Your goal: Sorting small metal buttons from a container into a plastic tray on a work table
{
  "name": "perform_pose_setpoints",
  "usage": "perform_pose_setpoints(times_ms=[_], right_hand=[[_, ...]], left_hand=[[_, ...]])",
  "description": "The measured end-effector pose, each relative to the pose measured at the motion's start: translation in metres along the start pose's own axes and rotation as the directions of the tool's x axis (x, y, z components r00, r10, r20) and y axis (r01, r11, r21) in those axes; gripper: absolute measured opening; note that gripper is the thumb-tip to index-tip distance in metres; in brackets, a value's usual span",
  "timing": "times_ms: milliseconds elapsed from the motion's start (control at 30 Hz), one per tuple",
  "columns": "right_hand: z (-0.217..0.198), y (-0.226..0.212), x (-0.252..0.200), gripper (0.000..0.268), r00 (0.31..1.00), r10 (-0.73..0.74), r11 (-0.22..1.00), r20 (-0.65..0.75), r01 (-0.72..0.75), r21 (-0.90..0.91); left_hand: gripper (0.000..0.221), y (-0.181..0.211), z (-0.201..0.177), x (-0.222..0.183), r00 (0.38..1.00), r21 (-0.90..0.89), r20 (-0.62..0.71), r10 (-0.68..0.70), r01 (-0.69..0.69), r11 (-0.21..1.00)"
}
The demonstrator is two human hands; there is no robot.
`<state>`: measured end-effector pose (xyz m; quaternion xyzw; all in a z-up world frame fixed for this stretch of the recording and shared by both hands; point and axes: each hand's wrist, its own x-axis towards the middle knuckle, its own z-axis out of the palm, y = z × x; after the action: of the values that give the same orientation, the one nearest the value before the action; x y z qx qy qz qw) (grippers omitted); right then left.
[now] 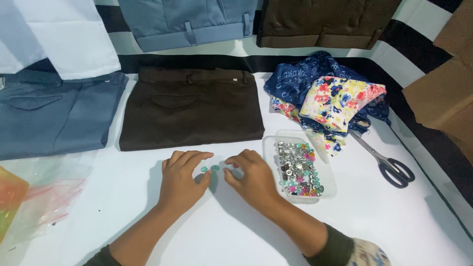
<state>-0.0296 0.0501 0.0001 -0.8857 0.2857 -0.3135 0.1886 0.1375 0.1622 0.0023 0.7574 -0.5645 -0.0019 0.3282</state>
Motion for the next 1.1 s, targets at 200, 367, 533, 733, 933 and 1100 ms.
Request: perform_pose_setpoints(times_ms=[200, 367, 533, 733, 933, 1100], right_hand=[[-0.087, 0.069, -0.001, 0.022, 0.989, 0.135, 0.98, -0.065, -0.143, -0.136], [-0.149, 0.063, -0.001, 0.019, 0.855, 0.436, 0.887, 0.282, -0.354, -0.296], [-0.143, 0.063, -0.005, 0.021, 0.751, 0.439, 0.898, 0.493, -0.346, -0.273], [-0.138, 0.055, -0.007, 0.026, 0.753, 0.373, 0.927, 0.541, -0.278, -0.251], [-0.123, 0.085, -0.012, 0.032, 0.736, 0.426, 0.89, 0.526, -0.235, -0.392], [-0.124, 0.075, -0.009, 0.035, 0.739, 0.431, 0.896, 0.517, -0.281, -0.345]], left_hand=[[0.035, 0.043, 0.018, -0.003, 0.91, -0.052, -0.187, 0.37, -0.385, 0.921], [0.024, 0.097, 0.045, 0.007, 0.868, -0.17, -0.192, 0.458, -0.489, 0.855], [0.013, 0.132, 0.074, 0.028, 0.872, -0.227, -0.087, 0.481, -0.488, 0.843], [0.006, 0.157, 0.083, 0.049, 0.873, 0.053, 0.387, 0.297, -0.343, 0.938], [0.011, 0.184, 0.072, 0.05, 0.838, 0.222, 0.511, 0.19, -0.342, 0.913], [0.009, 0.183, 0.077, 0.048, 0.865, 0.222, 0.459, 0.204, -0.334, 0.916]])
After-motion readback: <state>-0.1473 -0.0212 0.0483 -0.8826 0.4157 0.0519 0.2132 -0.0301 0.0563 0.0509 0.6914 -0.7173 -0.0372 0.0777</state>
